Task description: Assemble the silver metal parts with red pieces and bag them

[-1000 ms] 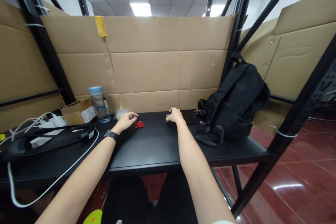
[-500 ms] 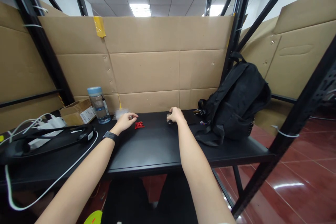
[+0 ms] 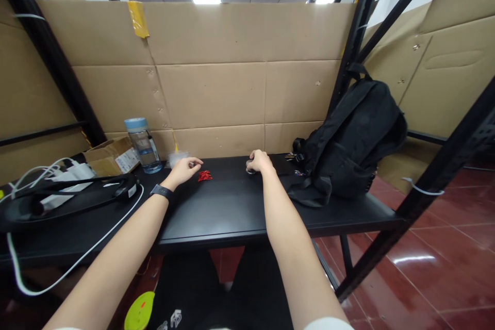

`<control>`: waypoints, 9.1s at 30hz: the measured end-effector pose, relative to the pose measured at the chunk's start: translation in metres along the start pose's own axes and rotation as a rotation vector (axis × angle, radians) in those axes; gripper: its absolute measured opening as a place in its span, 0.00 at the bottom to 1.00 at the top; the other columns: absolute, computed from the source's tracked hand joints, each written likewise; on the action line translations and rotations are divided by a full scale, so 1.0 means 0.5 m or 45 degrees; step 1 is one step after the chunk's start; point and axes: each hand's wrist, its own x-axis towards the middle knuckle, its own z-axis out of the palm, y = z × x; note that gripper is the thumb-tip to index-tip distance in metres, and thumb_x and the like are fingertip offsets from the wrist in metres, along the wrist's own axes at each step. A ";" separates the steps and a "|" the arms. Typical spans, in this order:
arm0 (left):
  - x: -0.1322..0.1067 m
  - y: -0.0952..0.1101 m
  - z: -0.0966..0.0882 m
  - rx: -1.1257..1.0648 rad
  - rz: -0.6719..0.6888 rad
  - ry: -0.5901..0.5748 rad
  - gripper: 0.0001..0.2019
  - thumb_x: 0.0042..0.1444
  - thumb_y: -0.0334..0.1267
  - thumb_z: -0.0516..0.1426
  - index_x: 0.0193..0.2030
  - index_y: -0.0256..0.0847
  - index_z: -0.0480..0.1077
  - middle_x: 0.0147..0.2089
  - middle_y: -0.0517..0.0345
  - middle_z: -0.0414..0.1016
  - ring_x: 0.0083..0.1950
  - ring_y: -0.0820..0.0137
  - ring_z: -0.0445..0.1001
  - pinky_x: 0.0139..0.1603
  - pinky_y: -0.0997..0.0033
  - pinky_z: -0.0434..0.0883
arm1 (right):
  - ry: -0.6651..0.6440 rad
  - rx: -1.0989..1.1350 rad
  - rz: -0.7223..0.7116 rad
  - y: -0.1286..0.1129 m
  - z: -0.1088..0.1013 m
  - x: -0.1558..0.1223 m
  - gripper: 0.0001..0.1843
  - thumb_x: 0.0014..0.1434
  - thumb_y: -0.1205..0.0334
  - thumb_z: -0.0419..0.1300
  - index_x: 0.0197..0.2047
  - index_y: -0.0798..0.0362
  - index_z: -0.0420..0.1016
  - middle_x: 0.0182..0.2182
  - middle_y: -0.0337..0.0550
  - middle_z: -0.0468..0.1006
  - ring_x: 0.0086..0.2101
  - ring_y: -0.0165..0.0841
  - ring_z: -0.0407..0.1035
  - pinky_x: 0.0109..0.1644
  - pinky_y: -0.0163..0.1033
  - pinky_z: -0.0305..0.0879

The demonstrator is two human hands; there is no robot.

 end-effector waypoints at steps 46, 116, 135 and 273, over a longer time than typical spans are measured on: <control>-0.273 0.100 -0.032 0.044 0.241 -0.128 0.17 0.67 0.49 0.54 0.57 0.53 0.76 0.60 0.51 0.76 0.60 0.58 0.75 0.62 0.59 0.70 | -0.263 -0.072 -0.611 -0.043 -0.008 -0.311 0.26 0.65 0.45 0.59 0.63 0.43 0.74 0.68 0.50 0.68 0.66 0.45 0.64 0.69 0.48 0.58; -0.067 0.076 -0.060 0.340 0.217 -0.009 0.13 0.62 0.35 0.57 0.52 0.40 0.76 0.54 0.46 0.77 0.57 0.57 0.73 0.60 0.60 0.68 | -0.180 -0.246 -0.479 -0.077 -0.031 -0.131 0.22 0.66 0.53 0.59 0.60 0.49 0.76 0.58 0.50 0.77 0.57 0.44 0.70 0.60 0.45 0.64; -0.029 -0.027 0.015 0.047 0.278 -0.038 0.08 0.53 0.43 0.68 0.36 0.42 0.81 0.44 0.53 0.78 0.46 0.63 0.75 0.53 0.63 0.70 | -0.052 -0.145 -0.179 0.020 0.025 -0.051 0.16 0.61 0.54 0.63 0.51 0.44 0.81 0.49 0.44 0.84 0.53 0.44 0.73 0.57 0.50 0.59; -0.035 0.013 0.034 0.207 0.028 0.051 0.10 0.51 0.37 0.66 0.41 0.51 0.81 0.50 0.51 0.77 0.56 0.50 0.70 0.57 0.50 0.64 | 0.082 -0.171 -0.222 -0.012 0.041 -0.060 0.17 0.58 0.58 0.66 0.51 0.49 0.79 0.54 0.54 0.78 0.54 0.49 0.70 0.57 0.52 0.64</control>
